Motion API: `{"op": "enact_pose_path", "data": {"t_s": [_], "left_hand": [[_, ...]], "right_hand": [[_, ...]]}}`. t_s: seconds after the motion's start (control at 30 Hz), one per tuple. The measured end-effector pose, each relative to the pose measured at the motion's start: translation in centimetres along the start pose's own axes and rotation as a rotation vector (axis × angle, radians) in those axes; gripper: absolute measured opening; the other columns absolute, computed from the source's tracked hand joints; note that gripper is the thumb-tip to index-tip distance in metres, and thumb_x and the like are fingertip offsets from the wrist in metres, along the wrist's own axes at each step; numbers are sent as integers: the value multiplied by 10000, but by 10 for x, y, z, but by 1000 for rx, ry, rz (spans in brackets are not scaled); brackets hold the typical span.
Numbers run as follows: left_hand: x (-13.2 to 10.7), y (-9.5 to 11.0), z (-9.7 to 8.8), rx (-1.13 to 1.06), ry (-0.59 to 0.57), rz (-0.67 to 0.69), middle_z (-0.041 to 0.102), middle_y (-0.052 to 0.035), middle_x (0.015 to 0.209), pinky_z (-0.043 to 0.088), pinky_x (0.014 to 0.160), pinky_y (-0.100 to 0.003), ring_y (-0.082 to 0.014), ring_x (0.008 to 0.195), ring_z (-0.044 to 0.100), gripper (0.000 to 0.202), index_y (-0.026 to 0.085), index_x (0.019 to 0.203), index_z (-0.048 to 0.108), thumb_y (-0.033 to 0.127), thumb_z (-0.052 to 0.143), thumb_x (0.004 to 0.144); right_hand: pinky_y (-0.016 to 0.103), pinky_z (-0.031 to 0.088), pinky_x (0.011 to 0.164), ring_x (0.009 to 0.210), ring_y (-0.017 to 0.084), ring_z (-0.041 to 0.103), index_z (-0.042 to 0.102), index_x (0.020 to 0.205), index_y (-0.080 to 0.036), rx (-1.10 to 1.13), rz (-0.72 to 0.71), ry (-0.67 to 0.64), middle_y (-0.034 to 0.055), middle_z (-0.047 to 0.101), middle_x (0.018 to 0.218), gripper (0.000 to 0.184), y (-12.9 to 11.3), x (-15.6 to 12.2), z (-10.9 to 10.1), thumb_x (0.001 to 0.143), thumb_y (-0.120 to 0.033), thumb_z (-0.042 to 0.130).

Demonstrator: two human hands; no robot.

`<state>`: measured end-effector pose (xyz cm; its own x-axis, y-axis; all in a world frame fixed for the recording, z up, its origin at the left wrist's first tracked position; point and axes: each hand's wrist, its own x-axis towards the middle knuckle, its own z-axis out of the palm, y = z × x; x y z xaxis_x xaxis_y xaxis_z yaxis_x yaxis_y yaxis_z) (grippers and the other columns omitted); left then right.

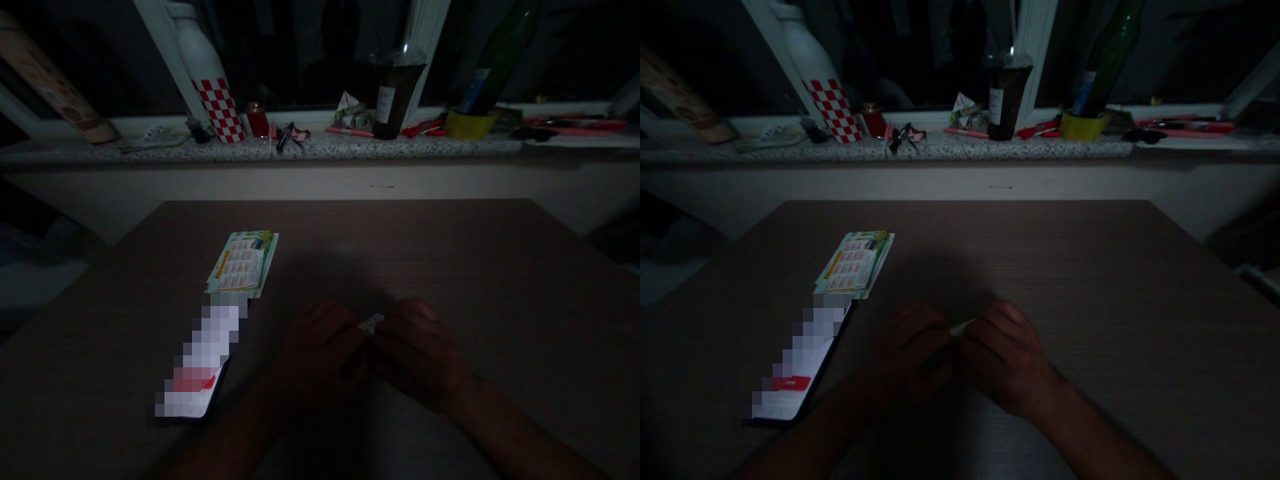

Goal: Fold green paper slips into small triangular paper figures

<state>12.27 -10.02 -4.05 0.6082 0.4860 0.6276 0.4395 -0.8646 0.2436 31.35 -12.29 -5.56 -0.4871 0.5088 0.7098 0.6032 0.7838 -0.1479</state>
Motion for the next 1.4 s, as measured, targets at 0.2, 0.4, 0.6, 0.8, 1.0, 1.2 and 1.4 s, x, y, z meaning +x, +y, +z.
{"op": "enact_pose_path", "data": {"t_s": [0.2, 0.4, 0.6, 0.8, 1.0, 1.2, 1.4], "left_hand": [[3, -7, 3, 21, -105, 26, 572, -25, 711, 388, 618, -304, -151, 671, 486, 130, 168, 688, 565, 193, 548, 815], [0, -14, 0, 21, -95, 24, 578, -15, 715, 393, 640, -302, -150, 680, 487, 65, 168, 723, 567, 179, 574, 787], [-3, -18, -10, -11, -21, -86, 579, -26, 758, 432, 683, -297, -161, 743, 524, 72, 168, 734, 553, 104, 585, 726], [-1, -8, -4, -49, -96, -62, 628, -47, 857, 456, 742, -318, -172, 807, 558, 65, 159, 865, 613, 202, 596, 820], [-8, -13, -2, -195, -28, -133, 652, -38, 845, 478, 751, -298, -149, 798, 586, 82, 175, 893, 647, 157, 573, 860], [-11, -16, -2, -449, 65, -475, 655, -24, 844, 498, 671, -252, -136, 771, 622, 60, 186, 829, 669, 182, 609, 838], [-10, -17, 5, -653, 37, -744, 667, -22, 796, 489, 670, -273, -156, 756, 625, 53, 174, 785, 670, 211, 635, 798]], "right_hand": [[344, 413, 668, 621, 143, 518, 592, 698, -173, 2, -11, -71, -3, 583, 642, 149, 2, 0, 2, 841, -133, 600], [355, 432, 652, 628, 163, 572, 590, 813, -194, 60, -7, -4, 2, 628, 689, 84, 5, 0, -3, 801, -146, 658], [358, 452, 662, 659, 173, 581, 594, 887, -241, 49, 70, 9, 7, 645, 746, 187, 15, -3, -14, 767, -113, 660], [355, 444, 677, 687, 171, 576, 617, 849, -196, 104, 72, -48, 13, 640, 726, 84, 11, 0, -7, 795, -140, 648], [402, 479, 737, 800, 226, 621, 593, 1074, -154, 167, 155, -8, 87, 678, 881, 323, 8, 1, -9, 760, -154, 665], [388, 525, 780, 911, 241, 654, 583, 1150, -213, 259, 391, 22, 86, 693, 990, 355, 17, -8, -8, 799, -180, 625], [301, 551, 653, 752, 189, 681, 674, 921, -215, 433, 552, 97, 47, 717, 848, 116, 18, -9, 1, 817, -189, 631]]}}
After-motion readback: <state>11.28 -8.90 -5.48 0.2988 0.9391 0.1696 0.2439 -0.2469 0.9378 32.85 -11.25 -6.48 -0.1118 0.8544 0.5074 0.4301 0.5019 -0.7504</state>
